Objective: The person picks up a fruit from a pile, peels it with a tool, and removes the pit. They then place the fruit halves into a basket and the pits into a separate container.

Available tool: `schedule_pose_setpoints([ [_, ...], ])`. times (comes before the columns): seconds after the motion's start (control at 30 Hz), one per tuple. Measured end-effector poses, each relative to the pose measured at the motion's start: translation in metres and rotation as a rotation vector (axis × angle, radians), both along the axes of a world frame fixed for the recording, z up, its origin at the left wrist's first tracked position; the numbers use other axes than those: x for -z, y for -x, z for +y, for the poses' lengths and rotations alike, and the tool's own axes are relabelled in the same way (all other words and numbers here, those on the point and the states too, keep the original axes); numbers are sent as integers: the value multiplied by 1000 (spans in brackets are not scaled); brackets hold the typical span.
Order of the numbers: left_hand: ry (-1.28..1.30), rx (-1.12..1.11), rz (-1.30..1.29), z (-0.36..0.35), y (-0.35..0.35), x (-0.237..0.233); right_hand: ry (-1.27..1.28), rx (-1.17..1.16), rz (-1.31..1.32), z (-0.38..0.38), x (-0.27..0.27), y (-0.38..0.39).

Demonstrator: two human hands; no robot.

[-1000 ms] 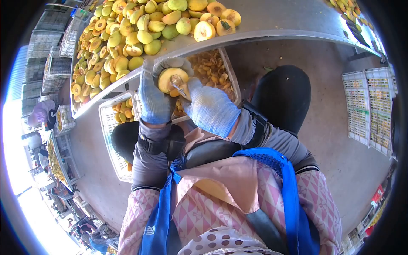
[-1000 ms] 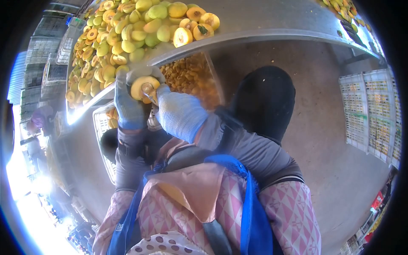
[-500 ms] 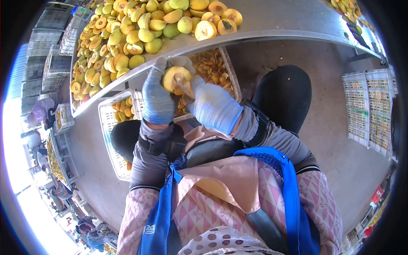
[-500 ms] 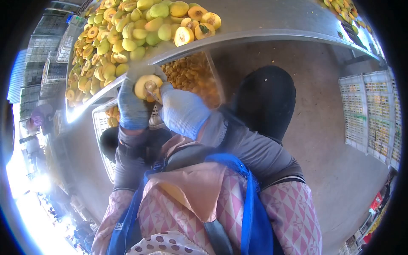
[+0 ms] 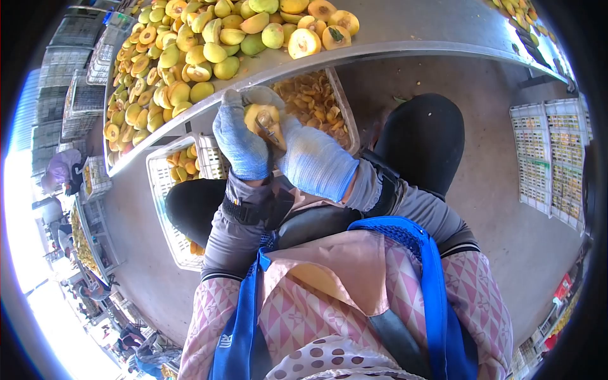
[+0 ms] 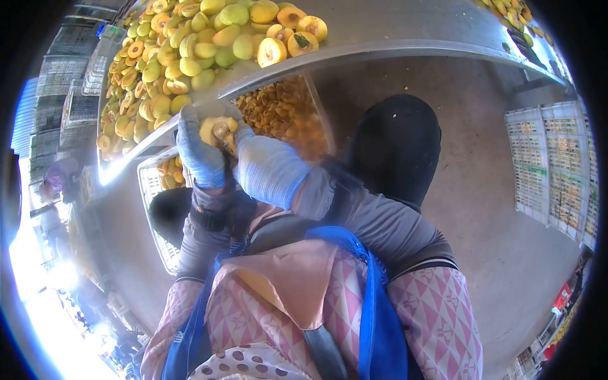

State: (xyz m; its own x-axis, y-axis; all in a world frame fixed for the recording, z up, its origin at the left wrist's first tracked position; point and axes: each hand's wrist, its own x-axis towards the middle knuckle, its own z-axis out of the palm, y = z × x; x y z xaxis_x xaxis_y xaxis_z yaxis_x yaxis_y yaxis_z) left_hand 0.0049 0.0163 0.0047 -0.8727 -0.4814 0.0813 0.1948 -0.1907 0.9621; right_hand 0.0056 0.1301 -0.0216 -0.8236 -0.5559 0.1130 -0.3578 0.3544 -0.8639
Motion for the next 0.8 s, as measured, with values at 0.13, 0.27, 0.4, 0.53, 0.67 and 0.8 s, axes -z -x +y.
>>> schedule_pose_setpoints([
  [0.13,41,27,-34,-2,1,2,21,6,28,1,1,-1],
  [0.27,291,-44,-114,1,-4,1,-134,-23,11,7,-5,0],
  [0.4,68,7,-31,-5,0,5,79,-5,17,-4,14,-4],
  [0.53,268,-28,33,-6,-1,8,142,-48,99,-11,36,-2],
  [0.67,48,-4,-30,-4,1,10,-148,-55,-113,5,-12,2],
  [0.8,354,-70,-17,-1,0,7,-45,-56,-91,3,1,-3],
])
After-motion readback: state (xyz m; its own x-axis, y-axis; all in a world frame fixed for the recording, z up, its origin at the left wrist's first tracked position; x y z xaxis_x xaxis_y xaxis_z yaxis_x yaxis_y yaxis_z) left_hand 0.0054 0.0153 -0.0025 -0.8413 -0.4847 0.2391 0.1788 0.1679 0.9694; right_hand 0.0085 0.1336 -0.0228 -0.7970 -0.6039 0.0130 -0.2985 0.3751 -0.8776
